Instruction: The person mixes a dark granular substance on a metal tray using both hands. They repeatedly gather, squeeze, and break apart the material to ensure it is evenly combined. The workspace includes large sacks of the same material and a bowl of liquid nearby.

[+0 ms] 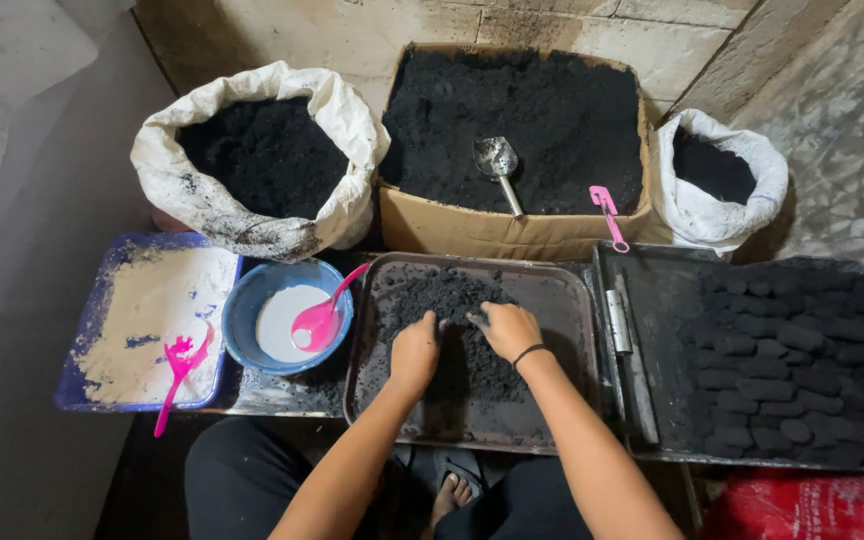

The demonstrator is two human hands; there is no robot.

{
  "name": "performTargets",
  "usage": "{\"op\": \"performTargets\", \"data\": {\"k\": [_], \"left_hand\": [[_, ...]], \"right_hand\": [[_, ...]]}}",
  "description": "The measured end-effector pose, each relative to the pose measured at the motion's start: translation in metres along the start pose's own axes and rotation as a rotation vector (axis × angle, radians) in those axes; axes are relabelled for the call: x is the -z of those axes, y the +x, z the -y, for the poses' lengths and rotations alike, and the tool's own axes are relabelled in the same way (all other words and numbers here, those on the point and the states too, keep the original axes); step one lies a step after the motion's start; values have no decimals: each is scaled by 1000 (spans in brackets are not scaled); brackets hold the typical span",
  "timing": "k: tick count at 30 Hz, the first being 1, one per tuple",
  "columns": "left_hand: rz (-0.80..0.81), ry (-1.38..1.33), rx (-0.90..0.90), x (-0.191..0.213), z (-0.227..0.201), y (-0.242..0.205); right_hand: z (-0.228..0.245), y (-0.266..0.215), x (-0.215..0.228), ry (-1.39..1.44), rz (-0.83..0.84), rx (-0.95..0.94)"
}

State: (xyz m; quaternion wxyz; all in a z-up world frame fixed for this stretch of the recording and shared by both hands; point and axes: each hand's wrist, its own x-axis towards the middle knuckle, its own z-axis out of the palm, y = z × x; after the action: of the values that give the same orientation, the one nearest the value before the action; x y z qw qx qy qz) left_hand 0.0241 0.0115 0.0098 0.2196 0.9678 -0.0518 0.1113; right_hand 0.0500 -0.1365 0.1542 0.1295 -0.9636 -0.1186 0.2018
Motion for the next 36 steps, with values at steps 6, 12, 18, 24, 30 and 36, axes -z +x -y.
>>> {"op": "performTargets", "data": {"k": [6,12,18,24,30,36], "left_hand": [[105,-98,129,12,-12,7],[110,-251,197,38,-25,12],[68,-163,111,53,-27,15],[230,-194,84,79,-1,-3],[635,108,-119,95,15,-29],[577,165,-61,99,-5,-29]], "right_hand": [[-18,9,-7,196,14,30],[-29,17,-24,158,-41,37],[-18,9,-11,161,-31,-1],[-13,-8,13,294,195,29],[4,-20,24,162,182,-4],[-27,10,-15,100,10,44]]}}
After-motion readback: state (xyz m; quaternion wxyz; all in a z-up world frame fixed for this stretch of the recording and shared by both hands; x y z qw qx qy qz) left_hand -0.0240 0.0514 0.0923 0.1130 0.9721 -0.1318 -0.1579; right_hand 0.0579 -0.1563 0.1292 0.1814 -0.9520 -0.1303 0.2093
